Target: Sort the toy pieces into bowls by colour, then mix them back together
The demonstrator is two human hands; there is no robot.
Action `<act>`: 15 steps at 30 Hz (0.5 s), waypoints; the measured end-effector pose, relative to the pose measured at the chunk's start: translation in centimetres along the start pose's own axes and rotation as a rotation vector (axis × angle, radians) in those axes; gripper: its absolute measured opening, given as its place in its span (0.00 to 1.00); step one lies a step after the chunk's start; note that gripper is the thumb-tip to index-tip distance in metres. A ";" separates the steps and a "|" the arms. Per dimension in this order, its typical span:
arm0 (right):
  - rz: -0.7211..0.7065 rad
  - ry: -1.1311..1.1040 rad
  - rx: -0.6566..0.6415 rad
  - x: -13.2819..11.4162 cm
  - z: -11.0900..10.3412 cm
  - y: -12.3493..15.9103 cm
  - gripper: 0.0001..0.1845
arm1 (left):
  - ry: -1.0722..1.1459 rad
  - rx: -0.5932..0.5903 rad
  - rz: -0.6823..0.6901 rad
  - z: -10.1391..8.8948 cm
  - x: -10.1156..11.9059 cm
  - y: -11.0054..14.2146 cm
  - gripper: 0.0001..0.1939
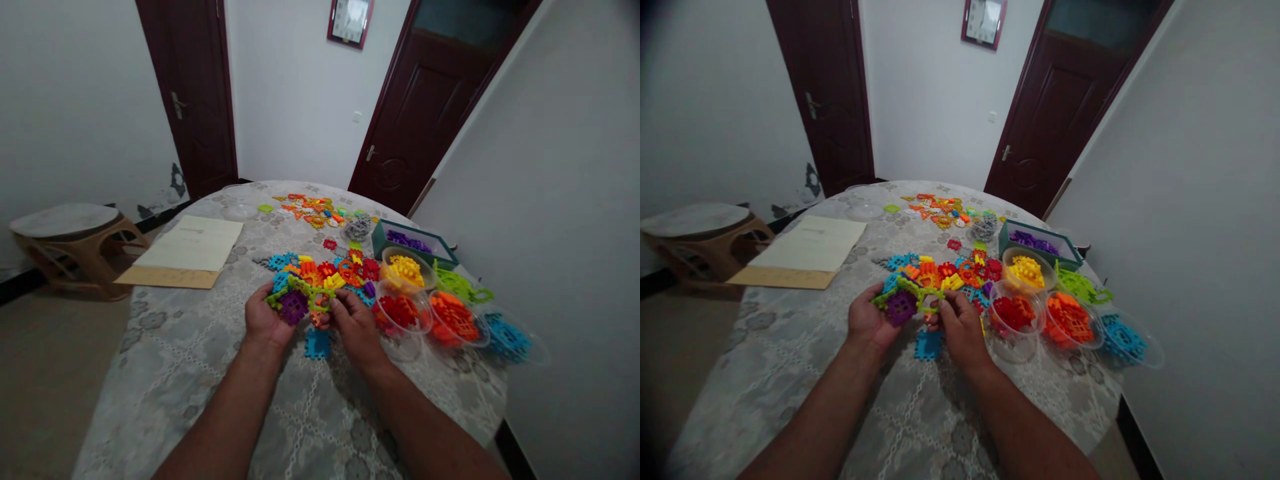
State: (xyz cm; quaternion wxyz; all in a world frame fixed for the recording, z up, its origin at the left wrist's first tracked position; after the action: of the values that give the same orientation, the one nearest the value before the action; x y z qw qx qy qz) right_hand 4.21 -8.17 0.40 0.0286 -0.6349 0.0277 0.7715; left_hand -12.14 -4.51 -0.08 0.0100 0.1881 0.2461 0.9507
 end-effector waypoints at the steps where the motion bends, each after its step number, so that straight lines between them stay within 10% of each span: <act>1: 0.005 -0.008 -0.004 0.1 0.0 0.0 0.24 | 0.002 -0.002 0.000 0.0 0.0 0.0 0.10; 9: 0.024 -0.026 -0.016 0.2 -0.5 0.5 0.23 | -0.007 0.013 -0.001 0.3 0.2 0.3 0.13; 15: -0.217 0.448 -0.041 -5.3 -2.1 2.8 0.10 | -0.073 -0.002 0.037 0.6 0.6 0.7 0.21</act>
State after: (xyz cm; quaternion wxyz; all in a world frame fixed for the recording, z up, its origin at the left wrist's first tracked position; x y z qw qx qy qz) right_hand 7.11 -11.13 5.21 0.0915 -0.7898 -0.0510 0.6043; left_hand -12.46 -4.77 0.94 0.0013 0.2272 0.2410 0.9435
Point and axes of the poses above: each hand's wrist, its own y-axis away from the middle knuckle, its own z-axis out of the palm, x = y × z, the point moved 6 cm from there along -y, towards the middle knuckle, and after that the axes turned 2 degrees about z, right-handed, at the moved point
